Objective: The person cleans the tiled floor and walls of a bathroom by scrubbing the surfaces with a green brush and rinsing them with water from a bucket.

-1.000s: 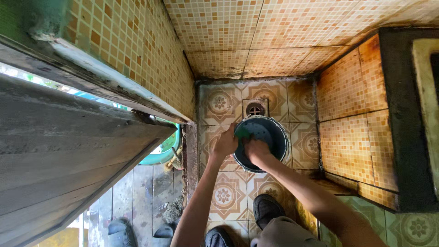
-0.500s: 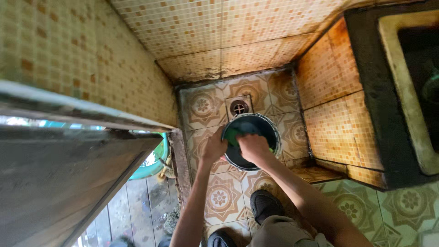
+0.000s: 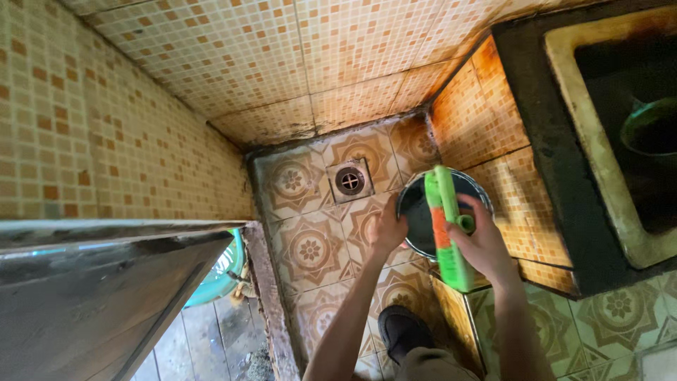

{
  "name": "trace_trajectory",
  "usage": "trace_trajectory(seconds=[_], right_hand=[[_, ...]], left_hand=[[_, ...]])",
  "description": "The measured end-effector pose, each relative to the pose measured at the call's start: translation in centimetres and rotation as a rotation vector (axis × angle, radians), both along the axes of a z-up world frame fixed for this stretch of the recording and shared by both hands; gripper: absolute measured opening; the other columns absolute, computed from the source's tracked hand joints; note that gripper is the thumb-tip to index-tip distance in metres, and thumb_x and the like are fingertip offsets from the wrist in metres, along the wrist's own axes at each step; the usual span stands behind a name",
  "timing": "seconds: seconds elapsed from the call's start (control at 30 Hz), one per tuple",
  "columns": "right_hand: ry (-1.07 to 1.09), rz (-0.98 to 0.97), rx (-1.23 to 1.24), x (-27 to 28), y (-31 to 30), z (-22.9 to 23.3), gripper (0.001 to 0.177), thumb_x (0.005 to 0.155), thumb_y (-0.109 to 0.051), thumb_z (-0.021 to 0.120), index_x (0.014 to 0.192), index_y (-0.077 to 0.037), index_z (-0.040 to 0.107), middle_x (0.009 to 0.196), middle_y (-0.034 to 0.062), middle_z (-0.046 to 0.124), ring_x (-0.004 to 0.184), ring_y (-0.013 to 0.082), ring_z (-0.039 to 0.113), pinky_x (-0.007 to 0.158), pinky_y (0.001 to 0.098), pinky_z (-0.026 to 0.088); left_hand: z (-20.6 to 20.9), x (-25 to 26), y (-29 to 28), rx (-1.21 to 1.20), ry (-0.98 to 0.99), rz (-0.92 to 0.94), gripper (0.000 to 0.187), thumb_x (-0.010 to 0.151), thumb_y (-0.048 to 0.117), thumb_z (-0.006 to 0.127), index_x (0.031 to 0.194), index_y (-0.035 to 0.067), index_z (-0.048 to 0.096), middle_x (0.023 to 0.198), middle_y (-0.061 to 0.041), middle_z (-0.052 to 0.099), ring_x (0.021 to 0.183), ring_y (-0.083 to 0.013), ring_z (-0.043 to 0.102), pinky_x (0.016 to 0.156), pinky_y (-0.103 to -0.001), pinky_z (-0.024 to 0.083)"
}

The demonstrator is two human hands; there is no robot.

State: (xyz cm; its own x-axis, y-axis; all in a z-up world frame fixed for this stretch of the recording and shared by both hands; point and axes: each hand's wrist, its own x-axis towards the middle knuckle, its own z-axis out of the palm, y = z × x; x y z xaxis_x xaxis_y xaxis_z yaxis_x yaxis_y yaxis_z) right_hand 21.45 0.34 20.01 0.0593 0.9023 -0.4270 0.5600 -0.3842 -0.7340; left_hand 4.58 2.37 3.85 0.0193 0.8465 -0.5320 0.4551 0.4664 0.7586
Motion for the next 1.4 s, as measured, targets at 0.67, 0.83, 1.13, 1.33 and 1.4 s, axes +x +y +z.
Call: trace_trajectory(seconds=[0.67, 0.83, 1.13, 1.33, 1.4], right_hand=[[1.283, -0.205, -0.117, -10.3, 9.7, -0.1, 0.034, 0.087, 0.0, 0.069, 0.114, -0.016, 0.055, 0.114, 0.0054, 0.058, 0.115, 0.0308, 0.062, 0.098, 0.066, 0.055], [1.182, -0.207, -0.151, -12.6, 11.7, 2.0, 0.04, 0.087, 0.0, 0.074, 0.117, -0.011, 0.049, 0.116, 0.008, 0.056, 0.12, 0.0333, 0.062, 0.098, 0.0713, 0.051], [0.787, 0.497, 0.268, -27.5, 14.3, 7.0, 0.088, 0.093, -0.012, 0.069, 0.156, -0.012, 0.007, 0.15, 0.0154, 0.042, 0.135, 0.0355, 0.054, 0.104, 0.0531, 0.055], [0.589, 0.343, 0.703, -40.6, 14.9, 0.4, 0.091, 0.093, -0.01, 0.073, 0.157, 0.002, 0.01, 0.152, 0.0245, 0.038, 0.14, 0.0391, 0.04, 0.117, 0.0482, 0.037], [0.49, 0.281, 0.769, -43.0, 14.4, -2.5, 0.072, 0.092, -0.008, 0.075, 0.148, 0.004, 0.03, 0.141, 0.0242, 0.047, 0.132, 0.0377, 0.048, 0.112, 0.0486, 0.041]], left_hand=[[12.1, -29.4, -2.6, -0.484, 0.286, -0.328, 0.05, 0.103, 0.052, 0.043, 0.145, 0.026, 0.051, 0.112, -0.012, 0.074, 0.074, -0.0215, 0.072, 0.059, -0.037, 0.064], [13.1, -32.8, -8.6, -0.339, 0.477, -0.396, 0.047, 0.101, 0.048, 0.053, 0.141, 0.023, 0.054, 0.125, -0.011, 0.073, 0.102, -0.0314, 0.072, 0.087, -0.043, 0.058], [8.6, -34.4, -12.1, -0.149, 0.486, -0.492, 0.047, 0.099, 0.044, 0.056, 0.138, 0.016, 0.057, 0.129, -0.013, 0.067, 0.119, -0.034, 0.064, 0.1, -0.047, 0.052], [-2.1, -35.8, -8.8, 0.181, 0.242, -0.41, 0.04, 0.1, 0.032, 0.058, 0.134, 0.011, 0.059, 0.128, -0.015, 0.068, 0.118, -0.0313, 0.066, 0.1, -0.044, 0.052], [-4.0, -36.3, -8.8, 0.189, 0.23, -0.418, 0.04, 0.1, 0.03, 0.058, 0.134, 0.01, 0.059, 0.126, -0.016, 0.069, 0.117, -0.0322, 0.066, 0.099, -0.045, 0.052]])
